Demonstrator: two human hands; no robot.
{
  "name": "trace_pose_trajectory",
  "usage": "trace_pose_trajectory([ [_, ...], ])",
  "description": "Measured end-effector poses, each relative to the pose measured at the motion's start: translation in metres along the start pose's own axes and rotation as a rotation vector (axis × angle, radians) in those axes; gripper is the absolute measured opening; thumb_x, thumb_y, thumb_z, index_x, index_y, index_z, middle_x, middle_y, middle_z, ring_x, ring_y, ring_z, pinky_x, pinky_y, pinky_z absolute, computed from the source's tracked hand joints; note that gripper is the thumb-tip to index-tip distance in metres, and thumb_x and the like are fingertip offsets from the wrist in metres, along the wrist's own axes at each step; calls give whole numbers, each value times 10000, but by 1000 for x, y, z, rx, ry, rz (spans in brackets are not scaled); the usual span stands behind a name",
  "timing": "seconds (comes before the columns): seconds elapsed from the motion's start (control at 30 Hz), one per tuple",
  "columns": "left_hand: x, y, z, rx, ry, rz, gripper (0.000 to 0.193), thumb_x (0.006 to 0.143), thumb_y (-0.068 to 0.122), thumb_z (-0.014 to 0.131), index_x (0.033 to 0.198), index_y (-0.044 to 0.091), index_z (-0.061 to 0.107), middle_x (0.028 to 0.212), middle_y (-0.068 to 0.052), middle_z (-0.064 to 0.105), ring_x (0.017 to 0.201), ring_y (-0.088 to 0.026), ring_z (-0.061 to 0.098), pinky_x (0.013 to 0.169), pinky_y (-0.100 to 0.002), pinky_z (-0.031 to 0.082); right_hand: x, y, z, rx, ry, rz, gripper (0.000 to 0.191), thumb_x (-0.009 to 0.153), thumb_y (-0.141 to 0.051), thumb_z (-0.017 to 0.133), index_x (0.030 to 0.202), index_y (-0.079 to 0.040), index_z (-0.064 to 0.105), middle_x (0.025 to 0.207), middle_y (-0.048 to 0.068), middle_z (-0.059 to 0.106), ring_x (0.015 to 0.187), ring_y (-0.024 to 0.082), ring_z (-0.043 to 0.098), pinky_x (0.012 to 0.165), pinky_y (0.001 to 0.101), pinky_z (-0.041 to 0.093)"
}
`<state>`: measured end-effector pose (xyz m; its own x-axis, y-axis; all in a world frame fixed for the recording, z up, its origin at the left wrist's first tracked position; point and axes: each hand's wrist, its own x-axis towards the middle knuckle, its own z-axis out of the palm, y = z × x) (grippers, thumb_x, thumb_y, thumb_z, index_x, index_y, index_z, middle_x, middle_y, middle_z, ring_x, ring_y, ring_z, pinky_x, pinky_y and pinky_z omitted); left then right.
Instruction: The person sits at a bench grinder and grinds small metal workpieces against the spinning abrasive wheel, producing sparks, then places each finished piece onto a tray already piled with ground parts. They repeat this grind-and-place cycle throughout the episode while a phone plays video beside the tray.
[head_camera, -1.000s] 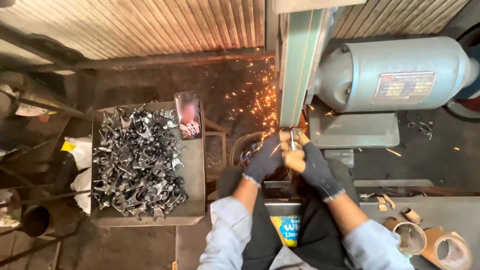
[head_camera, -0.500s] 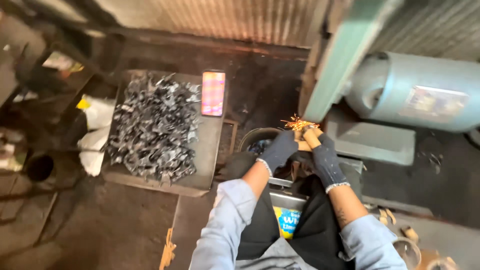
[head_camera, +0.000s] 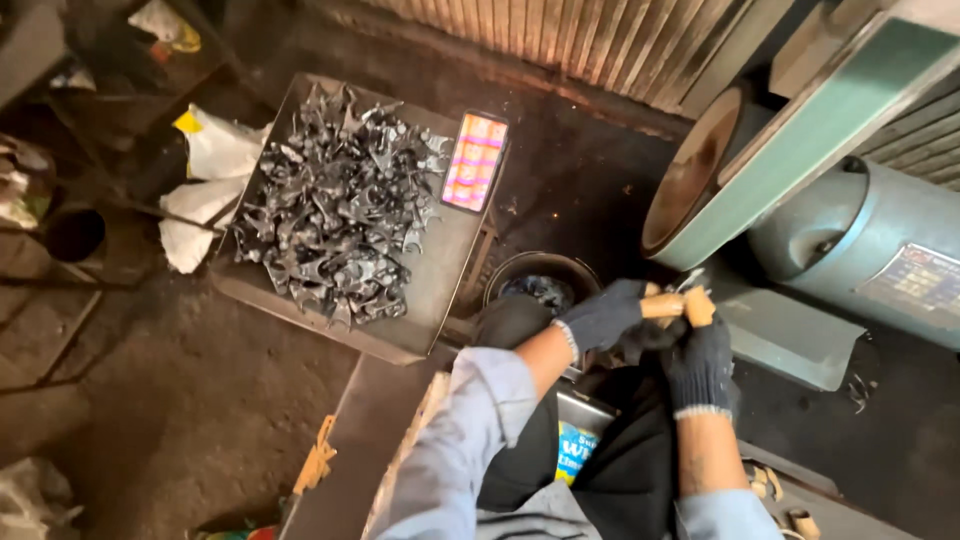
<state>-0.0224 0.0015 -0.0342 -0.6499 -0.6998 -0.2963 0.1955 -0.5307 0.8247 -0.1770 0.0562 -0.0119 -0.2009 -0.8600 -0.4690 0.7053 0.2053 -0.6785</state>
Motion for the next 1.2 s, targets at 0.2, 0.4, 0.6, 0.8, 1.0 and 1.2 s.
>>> trace_pose_trajectory([
  [0.2, -5, 36, 27, 72, 92, 49, 416, 919, 375, 744, 1067, -14, 743, 946, -97, 758, 852, -155, 697, 755, -310, 551, 23, -5, 21, -74, 138, 52, 226, 1087, -330, 723, 1141, -122, 654, 976, 7, 646, 809, 133, 519, 658, 286, 380],
  [0.4, -61, 119, -53, 1329, 586, 340, 254, 835, 297, 622, 964, 100, 716, 986, -186, 735, 916, -367, 717, 805, -488, 558, -43, -11, 41, -565, 34, -343, 383, 1073, -321, 679, 1307, -21, 638, 1121, -3, 636, 1016, 109, 552, 871, 268, 463],
  [0.6, -109, 149, -180, 2033, 1201, 549, 289, 912, 278, 513, 1076, 131, 700, 1268, -216, 684, 1269, -442, 527, 1098, -578, 365, -61, 9, 74, -1125, -234, -50, 565, 923, -392, 687, 1351, -24, 645, 1263, 144, 712, 1148, 199, 639, 993, 329, 464],
  [0.8, -124, 132, -217, 1850, 854, -125, 397, 1034, 116, 448, 1396, 49, 597, 1132, -170, 707, 1183, -381, 594, 1145, -582, 336, -63, 36, 84, -1754, -532, -4, 642, 855, -493, 684, 1365, -110, 610, 1251, 138, 693, 1105, 272, 682, 969, 375, 512],
  [1.0, -148, 102, -199, 2180, 894, 20, 331, 1004, 145, 509, 1281, 30, 650, 957, -119, 735, 1110, -307, 644, 1206, -578, 284, -77, 34, 87, -1865, -477, -26, 601, 869, -499, 658, 1381, -188, 604, 1181, 117, 696, 1128, 302, 644, 961, 407, 491],
  [1.2, -171, 75, -164, 2038, 666, 2, 363, 928, 126, 531, 1265, 67, 650, 1083, -186, 710, 976, -338, 692, 878, -526, 482, -85, 31, 87, -1881, -506, 1, 632, 867, -537, 658, 1397, -197, 597, 1103, 122, 731, 1093, 293, 675, 968, 403, 508],
])
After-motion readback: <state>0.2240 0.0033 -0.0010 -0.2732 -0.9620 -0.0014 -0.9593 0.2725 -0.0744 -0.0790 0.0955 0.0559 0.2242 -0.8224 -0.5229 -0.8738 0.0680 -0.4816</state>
